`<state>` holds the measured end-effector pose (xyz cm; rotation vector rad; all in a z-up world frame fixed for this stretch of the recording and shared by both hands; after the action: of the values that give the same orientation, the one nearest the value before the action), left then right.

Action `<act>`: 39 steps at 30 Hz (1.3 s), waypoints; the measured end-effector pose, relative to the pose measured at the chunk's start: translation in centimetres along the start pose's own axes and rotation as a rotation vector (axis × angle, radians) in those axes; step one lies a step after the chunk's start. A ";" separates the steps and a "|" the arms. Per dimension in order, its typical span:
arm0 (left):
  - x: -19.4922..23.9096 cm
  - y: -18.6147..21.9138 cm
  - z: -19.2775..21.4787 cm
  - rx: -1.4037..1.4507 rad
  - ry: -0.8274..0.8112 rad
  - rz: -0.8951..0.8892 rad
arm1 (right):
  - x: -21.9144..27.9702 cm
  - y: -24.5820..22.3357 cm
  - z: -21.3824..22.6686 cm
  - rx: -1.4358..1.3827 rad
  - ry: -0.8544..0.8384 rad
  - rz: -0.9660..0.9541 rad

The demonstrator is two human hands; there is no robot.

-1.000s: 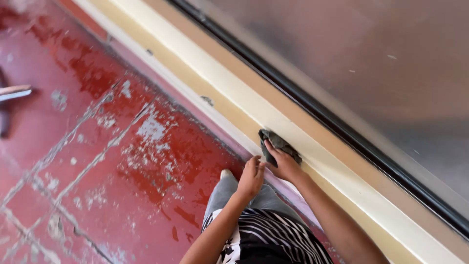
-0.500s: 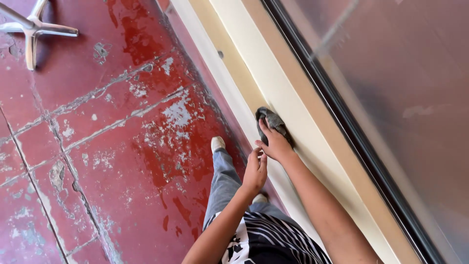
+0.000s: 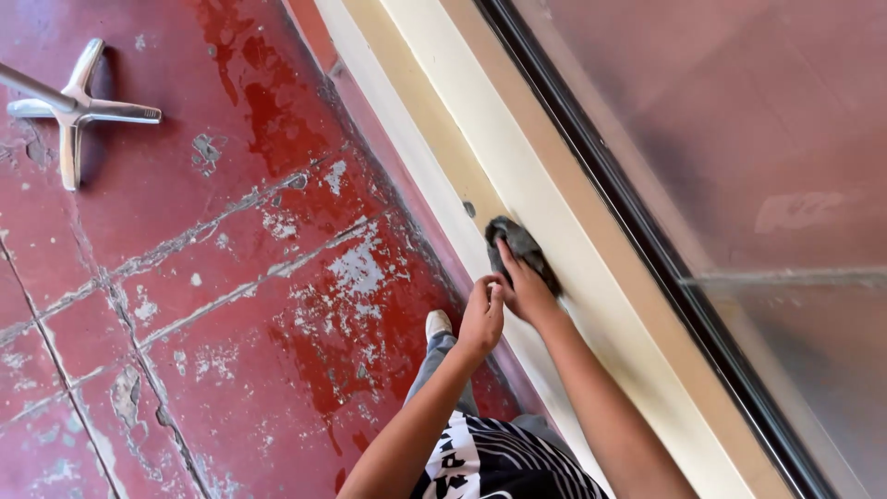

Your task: Wiping down the window sill and lower frame with a cleaning cloth.

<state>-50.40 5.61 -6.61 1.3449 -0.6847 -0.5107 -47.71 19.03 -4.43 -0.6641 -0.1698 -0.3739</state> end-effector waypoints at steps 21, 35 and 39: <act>-9.6 3.0 8.0 -0.089 -0.011 -0.129 | -19.1 -1.4 2.7 -0.155 -0.078 -0.058; -17.7 1.4 11.5 -0.046 -0.049 0.027 | -18.4 -1.9 1.2 -0.026 0.112 -0.030; -21.1 1.7 14.7 -0.038 -0.050 0.062 | -28.8 -4.9 2.4 0.009 0.046 -0.045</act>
<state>-75.80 10.17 -6.96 1.2754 -0.7517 -0.5068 -76.22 25.15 -7.54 -0.6431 -0.1430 -0.4313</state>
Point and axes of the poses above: each hand's wrist, its own x-axis away from the middle knuckle, its own z-axis out of the back of the hand, y = z × x, the point moved 2 cm from there along -x, towards the middle knuckle, and after that the axes turned 9 degrees about -y, right-handed, at the moved point
